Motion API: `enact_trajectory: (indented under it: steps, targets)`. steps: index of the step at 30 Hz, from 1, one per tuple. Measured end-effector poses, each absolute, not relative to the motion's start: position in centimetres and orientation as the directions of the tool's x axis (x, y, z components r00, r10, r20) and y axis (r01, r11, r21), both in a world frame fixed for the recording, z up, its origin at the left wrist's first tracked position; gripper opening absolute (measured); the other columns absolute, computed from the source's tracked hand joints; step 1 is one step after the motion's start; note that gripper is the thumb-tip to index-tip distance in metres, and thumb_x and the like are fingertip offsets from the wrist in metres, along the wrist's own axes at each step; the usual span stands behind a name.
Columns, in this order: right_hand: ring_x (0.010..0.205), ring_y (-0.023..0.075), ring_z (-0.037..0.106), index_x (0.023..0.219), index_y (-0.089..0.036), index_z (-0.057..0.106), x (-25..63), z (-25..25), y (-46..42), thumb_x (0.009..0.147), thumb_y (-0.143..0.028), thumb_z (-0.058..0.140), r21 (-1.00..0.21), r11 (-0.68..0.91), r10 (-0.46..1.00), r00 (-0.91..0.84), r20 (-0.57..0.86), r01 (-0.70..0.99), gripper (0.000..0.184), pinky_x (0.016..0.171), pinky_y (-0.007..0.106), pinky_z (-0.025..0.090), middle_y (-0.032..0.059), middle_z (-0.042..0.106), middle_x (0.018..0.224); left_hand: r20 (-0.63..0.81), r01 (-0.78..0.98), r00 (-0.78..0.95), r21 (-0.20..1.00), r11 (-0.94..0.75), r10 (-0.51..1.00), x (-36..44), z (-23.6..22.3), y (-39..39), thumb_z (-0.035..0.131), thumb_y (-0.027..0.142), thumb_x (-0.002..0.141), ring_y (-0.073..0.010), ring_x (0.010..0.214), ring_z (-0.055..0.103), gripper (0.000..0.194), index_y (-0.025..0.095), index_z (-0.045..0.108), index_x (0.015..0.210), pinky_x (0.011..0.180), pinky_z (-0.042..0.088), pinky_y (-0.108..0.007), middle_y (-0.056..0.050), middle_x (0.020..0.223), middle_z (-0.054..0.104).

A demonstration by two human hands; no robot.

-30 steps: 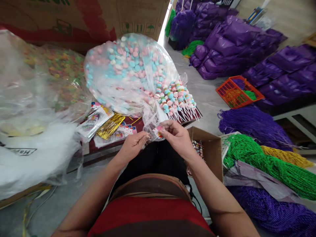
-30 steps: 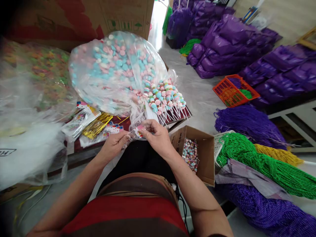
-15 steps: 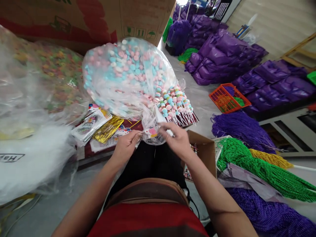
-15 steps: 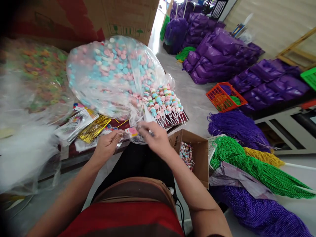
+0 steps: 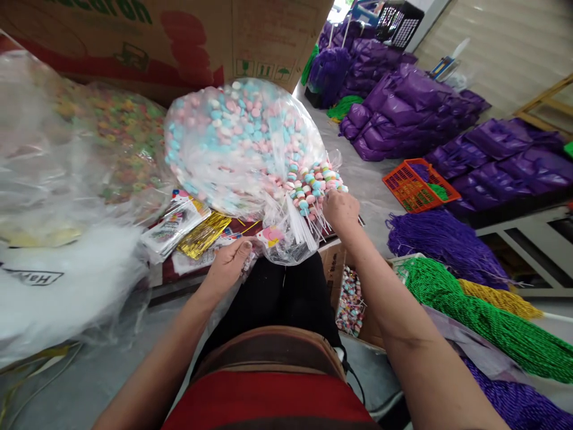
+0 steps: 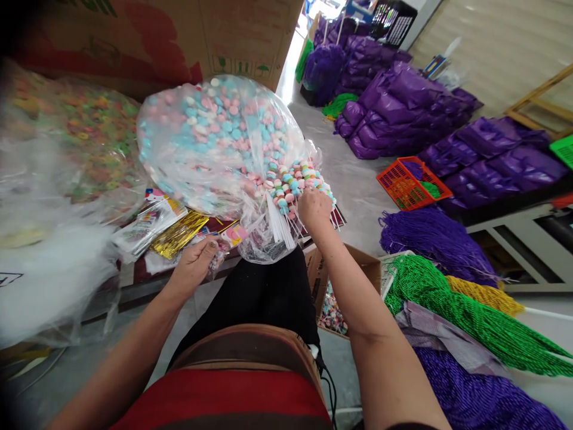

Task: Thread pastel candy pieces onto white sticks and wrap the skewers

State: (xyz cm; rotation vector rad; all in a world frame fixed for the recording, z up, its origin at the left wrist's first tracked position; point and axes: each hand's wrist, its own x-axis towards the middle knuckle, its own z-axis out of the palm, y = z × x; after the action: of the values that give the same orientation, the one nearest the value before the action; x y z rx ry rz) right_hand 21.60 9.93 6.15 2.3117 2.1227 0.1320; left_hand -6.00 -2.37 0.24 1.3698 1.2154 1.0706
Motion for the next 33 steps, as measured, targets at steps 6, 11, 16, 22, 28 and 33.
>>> enact_trajectory:
  steps: [6,11,16,22,28,33]
  targets:
    - [0.094,0.0310,0.071,0.103,-0.012,0.076,23.2,6.0,8.7,0.099,-0.022,0.045,-0.174,-0.151,0.968,0.182,0.174,0.973,0.033,0.080,0.038,0.049,0.0239,0.079,0.108,-0.122,-0.079,0.119,0.988,0.132,0.985,-6.2,-2.0,-1.9,0.060,0.073,0.092,-0.0095,0.052,0.046,0.058,0.017,0.070,0.099,0.050,0.035,-0.022,0.003,0.060,0.057]
    - [0.081,0.0243,0.071,0.088,-0.021,0.072,24.5,5.5,4.1,0.093,-0.036,0.059,-0.560,0.141,0.928,0.088,0.362,0.816,0.021,0.077,0.036,0.053,0.0078,0.078,0.086,-0.123,-0.255,0.149,0.954,0.158,0.981,-6.4,-2.2,-1.4,0.069,0.074,0.087,-0.0072,0.047,0.043,0.057,0.017,0.068,0.090,0.046,0.033,-0.021,0.003,0.060,0.055]
    - [0.068,0.0190,0.069,0.089,-0.024,0.071,24.8,6.7,-2.0,0.097,-0.041,0.064,-0.749,0.284,0.951,-0.074,0.301,0.599,0.020,0.067,0.031,0.054,0.0018,0.075,0.077,-0.089,-0.248,0.190,0.959,0.135,0.978,-7.0,-1.8,-1.3,0.074,0.075,0.081,-0.0072,0.052,0.048,0.059,0.016,0.067,0.083,0.052,0.042,-0.022,0.003,0.064,0.056]
    - [0.063,0.0182,0.069,0.088,-0.025,0.073,25.4,7.7,-4.6,0.097,-0.034,0.067,-0.710,0.353,0.930,-0.148,0.336,0.609,0.014,0.062,0.031,0.055,0.0010,0.074,0.073,-0.060,0.008,0.239,0.998,0.060,0.969,-7.5,-0.5,-1.7,0.063,0.087,0.080,-0.0107,0.056,0.050,0.071,0.017,0.070,0.084,0.058,0.046,-0.025,0.001,0.061,0.059]
    - [0.070,0.0209,0.074,0.092,-0.026,0.075,26.8,7.6,-4.8,0.098,-0.037,0.065,-0.556,0.410,0.898,-0.211,0.387,0.723,0.017,0.066,0.033,0.057,0.0036,0.079,0.081,0.033,0.193,0.319,0.976,-0.098,0.947,-7.7,0.4,-1.5,0.051,0.086,0.088,-0.0141,0.063,0.056,0.073,0.017,0.077,0.093,0.062,0.047,-0.025,-0.002,0.067,0.065]
    - [0.076,0.0225,0.076,0.095,-0.028,0.077,28.1,8.0,-4.8,0.099,-0.033,0.063,-0.394,0.448,0.866,-0.280,0.414,0.803,0.016,0.070,0.034,0.057,0.0052,0.081,0.086,0.102,0.280,0.444,0.928,-0.246,0.890,-8.0,0.6,-0.8,0.048,0.075,0.096,-0.0150,0.069,0.065,0.069,0.015,0.080,0.104,0.073,0.052,-0.026,-0.007,0.081,0.076]
